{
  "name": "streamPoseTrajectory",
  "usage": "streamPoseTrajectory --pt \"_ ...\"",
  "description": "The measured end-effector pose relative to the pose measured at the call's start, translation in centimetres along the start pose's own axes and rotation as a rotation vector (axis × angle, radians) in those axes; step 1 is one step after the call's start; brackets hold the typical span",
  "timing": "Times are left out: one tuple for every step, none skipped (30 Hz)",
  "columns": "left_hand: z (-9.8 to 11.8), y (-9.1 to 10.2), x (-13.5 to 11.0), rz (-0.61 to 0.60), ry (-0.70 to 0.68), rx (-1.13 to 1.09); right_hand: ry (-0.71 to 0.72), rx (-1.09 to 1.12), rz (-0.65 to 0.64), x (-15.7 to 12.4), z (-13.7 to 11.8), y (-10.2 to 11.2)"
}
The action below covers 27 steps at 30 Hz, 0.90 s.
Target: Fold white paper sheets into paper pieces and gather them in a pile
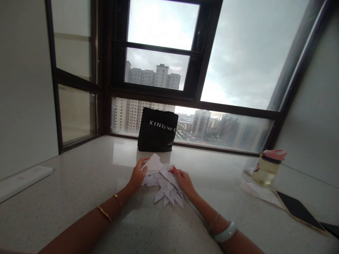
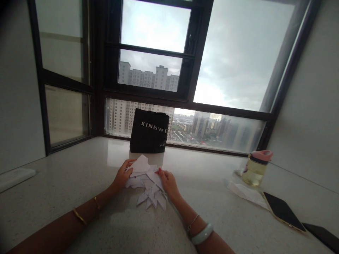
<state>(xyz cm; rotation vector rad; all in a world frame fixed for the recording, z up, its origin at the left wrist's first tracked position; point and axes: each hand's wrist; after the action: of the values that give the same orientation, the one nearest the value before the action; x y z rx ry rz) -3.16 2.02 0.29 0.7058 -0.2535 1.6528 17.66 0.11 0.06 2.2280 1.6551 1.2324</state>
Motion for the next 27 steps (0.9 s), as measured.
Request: streamPoseTrajectory --pt "0.0 0.1 0.0 -0.008 0.002 -0.001 -0.022 -0.042 0.02 0.0 0.1 0.1" --pt "-0.1 0.2 0.0 -0.015 0.002 0.003 -0.047 -0.084 0.042 0.0 0.3 0.2" --pt "-0.1 0.2 0.0 -0.023 0.002 0.016 -0.071 -0.123 0.061 0.0 0.5 0.4" --pt "-0.2 0.3 0.1 -0.03 0.002 0.036 -0.093 -0.155 0.074 0.0 0.7 0.5" --pt "-0.2 0.3 0.1 -0.037 0.002 0.064 -0.111 -0.18 0.078 0.0 0.9 0.6" --pt "-0.4 0.2 0.2 -0.045 0.004 0.097 -0.124 -0.198 0.072 -0.1 1.1 0.6" --pt "-0.5 0.2 0.2 -0.054 0.007 0.132 -0.133 -0.211 0.058 -0.2 1.3 0.5" --pt "-0.7 0.1 0.3 -0.062 0.014 0.167 -0.137 -0.22 0.037 -0.4 1.3 0.4" --pt "-0.9 0.0 0.2 -0.072 0.022 0.199 -0.138 -0.226 0.011 -0.6 1.3 0.2" --pt "-1.1 -0.1 0.1 -0.083 0.034 0.228 -0.137 -0.231 -0.015 -0.8 1.2 -0.1" --pt "-1.3 -0.2 0.0 -0.097 0.046 0.254 -0.135 -0.237 -0.038 -1.1 1.0 -0.3" --pt "-1.4 -0.3 -0.2 -0.113 0.058 0.274 -0.13 -0.239 -0.062 -1.3 0.7 -0.6" --pt "-1.5 -0.4 -0.3 -0.132 0.065 0.287 -0.111 -0.225 -0.087 -1.6 0.4 -0.8" --pt "-1.6 -0.5 -0.5 -0.152 0.067 0.293 -0.074 -0.193 -0.113 -1.7 0.0 -1.0" --pt "-1.6 -0.5 -0.6 -0.172 0.061 0.291 -0.024 -0.145 -0.13 -1.8 -0.4 -1.0" --pt "-1.5 -0.6 -0.7 -0.19 0.051 0.281 0.027 -0.091 -0.137 -1.9 -0.8 -1.1" --pt "-1.4 -0.6 -0.8 -0.202 0.038 0.266 0.071 -0.042 -0.134 -1.8 -1.0 -1.0" --pt "-1.3 -0.6 -0.8 -0.209 0.025 0.248 0.097 -0.006 -0.119 -1.7 -1.2 -0.9" --pt "-1.1 -0.6 -0.7 -0.21 0.013 0.229 0.102 0.009 -0.097 -1.5 -1.2 -0.7" --pt "-1.0 -0.6 -0.6 -0.203 0.003 0.213 0.09 0.009 -0.076 -1.3 -1.1 -0.6" --pt "-0.9 -0.6 -0.5 -0.19 -0.004 0.201 0.071 0.004 -0.058 -1.0 -0.8 -0.4" --pt "-0.9 -0.6 -0.4 -0.172 -0.008 0.191 0.053 -0.001 -0.043 -0.8 -0.5 -0.3" --pt "-0.9 -0.6 -0.2 -0.151 -0.008 0.184 0.037 -0.003 -0.025 -0.6 -0.2 -0.2" --pt "-1.1 -0.5 -0.1 -0.132 -0.005 0.179 0.021 -0.004 -0.006 -0.4 0.1 -0.2" --pt "-1.2 -0.5 0.1 -0.115 0.003 0.174 0.009 -0.002 0.009 -0.3 0.4 -0.2" --pt "-1.5 -0.5 0.2 -0.102 0.015 0.172 -0.001 0.001 0.019 -0.2 0.6 -0.3" --pt "-1.7 -0.4 0.3 -0.093 0.028 0.173 -0.005 0.006 0.022 -0.2 0.8 -0.4"
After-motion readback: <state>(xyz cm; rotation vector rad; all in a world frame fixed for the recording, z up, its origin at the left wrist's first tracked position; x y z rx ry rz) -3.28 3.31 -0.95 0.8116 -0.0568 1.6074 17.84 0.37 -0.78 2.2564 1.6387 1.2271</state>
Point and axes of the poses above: each hand's wrist, its own x-axis towards the middle knuckle, its own y-axis out of the back of the hand, z = x × y, and after that the axes turned 5 degrees about z, right-handed
